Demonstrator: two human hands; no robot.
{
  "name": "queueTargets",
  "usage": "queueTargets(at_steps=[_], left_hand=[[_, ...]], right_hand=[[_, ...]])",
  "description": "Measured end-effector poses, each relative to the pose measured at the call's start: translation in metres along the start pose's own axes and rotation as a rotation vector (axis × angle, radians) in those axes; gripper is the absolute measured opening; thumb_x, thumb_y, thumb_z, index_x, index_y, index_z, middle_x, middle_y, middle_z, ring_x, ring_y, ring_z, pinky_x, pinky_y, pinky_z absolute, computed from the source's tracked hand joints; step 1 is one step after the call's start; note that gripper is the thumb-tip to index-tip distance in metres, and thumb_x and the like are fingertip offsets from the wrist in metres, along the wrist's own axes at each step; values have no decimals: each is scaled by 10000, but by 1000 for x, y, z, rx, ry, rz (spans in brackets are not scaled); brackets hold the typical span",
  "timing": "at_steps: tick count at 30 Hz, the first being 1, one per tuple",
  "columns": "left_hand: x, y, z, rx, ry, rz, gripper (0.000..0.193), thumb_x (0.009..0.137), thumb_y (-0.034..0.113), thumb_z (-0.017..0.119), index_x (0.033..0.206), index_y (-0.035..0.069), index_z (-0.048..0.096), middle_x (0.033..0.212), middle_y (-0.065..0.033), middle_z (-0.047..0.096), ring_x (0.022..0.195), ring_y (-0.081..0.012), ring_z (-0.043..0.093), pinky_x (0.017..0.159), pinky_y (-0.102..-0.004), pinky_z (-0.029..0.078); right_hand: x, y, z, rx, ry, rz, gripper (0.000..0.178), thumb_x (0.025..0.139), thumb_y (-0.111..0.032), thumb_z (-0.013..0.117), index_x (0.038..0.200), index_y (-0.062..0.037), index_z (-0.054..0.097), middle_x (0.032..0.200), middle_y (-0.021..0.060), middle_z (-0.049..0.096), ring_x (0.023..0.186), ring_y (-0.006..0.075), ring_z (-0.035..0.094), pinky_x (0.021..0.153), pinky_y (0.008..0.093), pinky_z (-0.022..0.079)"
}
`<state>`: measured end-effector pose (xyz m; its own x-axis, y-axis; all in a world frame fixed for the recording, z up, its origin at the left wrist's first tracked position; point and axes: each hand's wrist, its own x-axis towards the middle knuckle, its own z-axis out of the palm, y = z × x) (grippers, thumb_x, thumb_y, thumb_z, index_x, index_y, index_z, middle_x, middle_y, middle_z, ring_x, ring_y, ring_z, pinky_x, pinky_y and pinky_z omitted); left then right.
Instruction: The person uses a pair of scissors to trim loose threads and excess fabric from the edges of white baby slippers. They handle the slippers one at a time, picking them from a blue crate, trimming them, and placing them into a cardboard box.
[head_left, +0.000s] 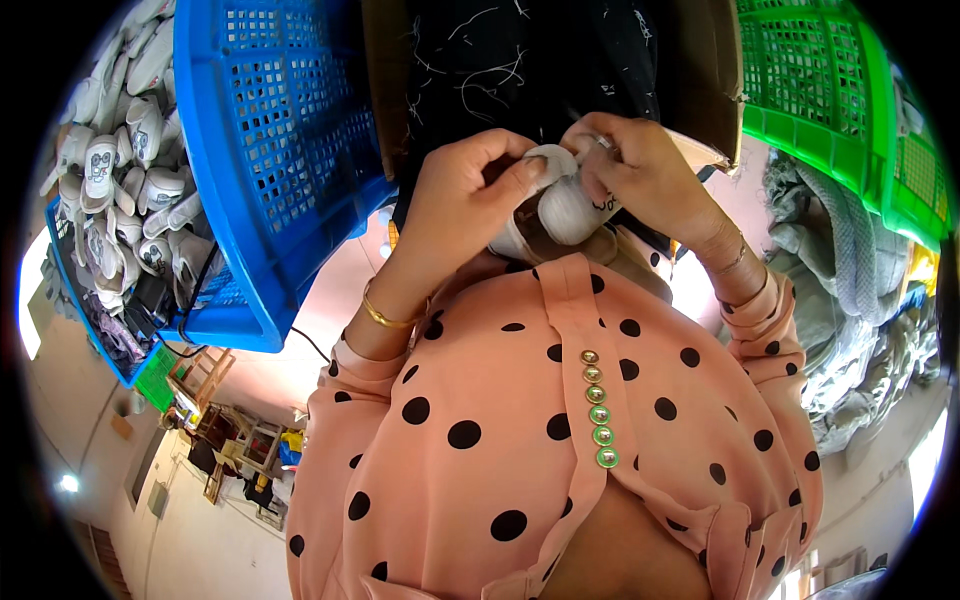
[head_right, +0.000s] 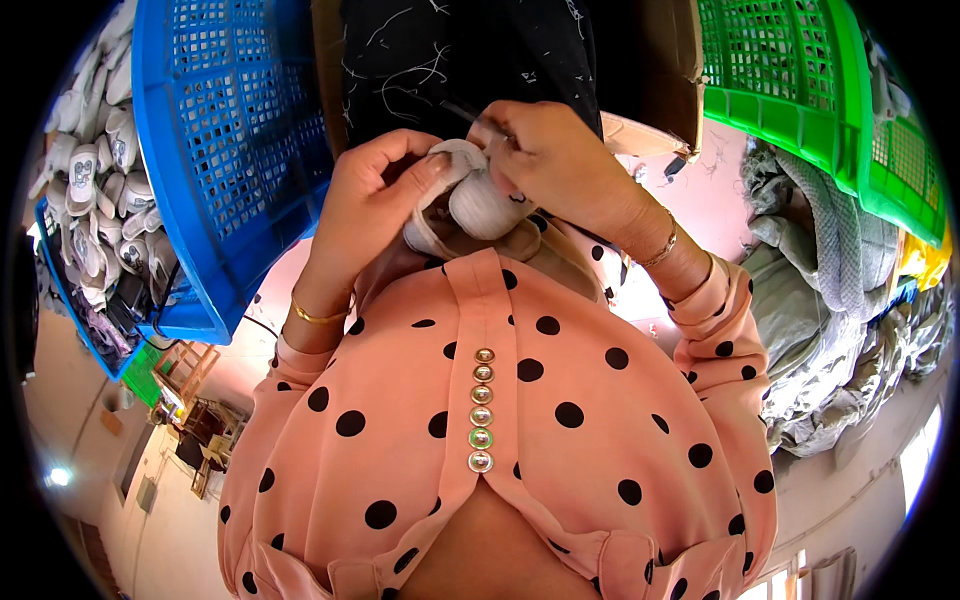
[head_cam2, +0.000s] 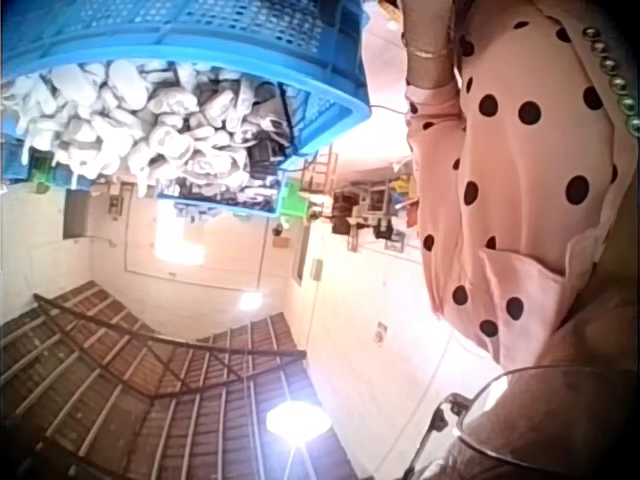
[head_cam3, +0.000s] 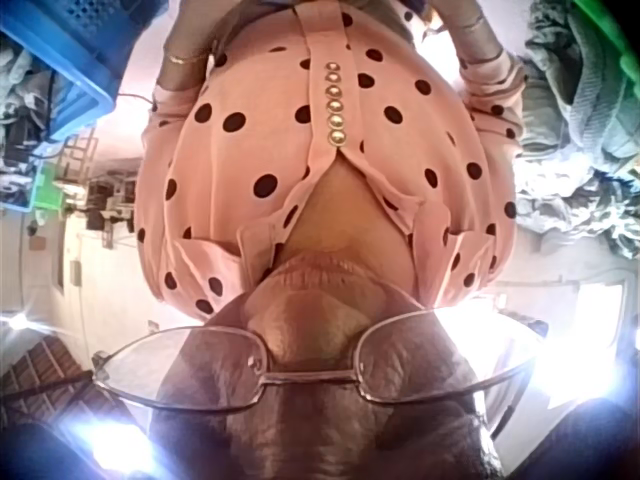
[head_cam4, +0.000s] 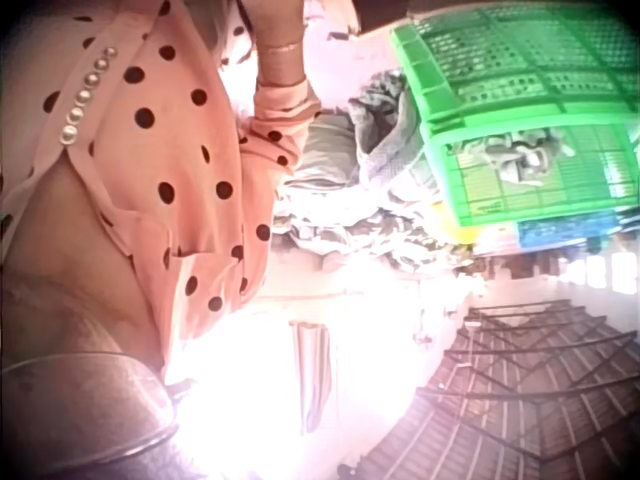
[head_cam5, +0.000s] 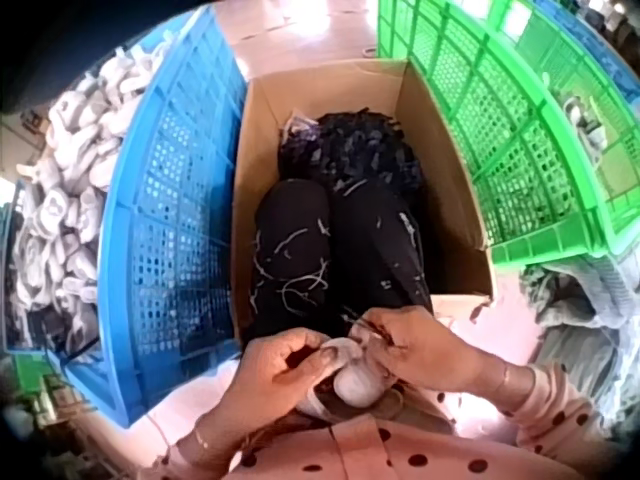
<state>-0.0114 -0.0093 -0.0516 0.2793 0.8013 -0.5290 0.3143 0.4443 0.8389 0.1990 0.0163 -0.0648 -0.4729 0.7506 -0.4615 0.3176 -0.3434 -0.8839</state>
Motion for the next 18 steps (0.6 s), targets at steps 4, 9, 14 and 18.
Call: queueTargets(at_steps=[4, 9, 14, 18], left_hand=[[-3, -6, -5, -287, -10, -92, 211, 940, 115, 647, 1079, -42, 666, 954, -62, 696, 855, -89, 635, 779, -222, 516], [-5, -1, -3, -364, -16, -125, 234, 933, 113, 654, 1107, -42, 669, 953, -68, 697, 860, -93, 642, 789, -217, 516], [-7, -2, -4, -441, -4, -153, 227, 907, 76, 662, 1091, -56, 680, 935, -86, 705, 836, -94, 631, 766, -213, 502], [-9, 1, -4, -356, 58, -109, 227, 898, 85, 671, 1089, -35, 689, 933, -70, 707, 816, -73, 621, 724, -207, 501]], right_hand=[[-2, 14, -1, -40, 242, -85, 191, 926, -137, 607, 1023, 28, 621, 711, 77, 630, 617, 120, 585, 614, 270, 484], [-11, 4, 11, -234, 147, -122, 196, 916, -141, 662, 1028, 12, 615, 764, 62, 634, 681, 77, 552, 639, 242, 469], [-6, 9, 11, -203, 209, -153, 163, 922, -133, 638, 953, 25, 611, 751, 72, 619, 653, 80, 505, 601, 245, 455], [-4, 22, 0, -146, 401, -135, 217, 946, -192, 615, 903, 21, 619, 669, 64, 585, 590, 97, 496, 556, 251, 427]])
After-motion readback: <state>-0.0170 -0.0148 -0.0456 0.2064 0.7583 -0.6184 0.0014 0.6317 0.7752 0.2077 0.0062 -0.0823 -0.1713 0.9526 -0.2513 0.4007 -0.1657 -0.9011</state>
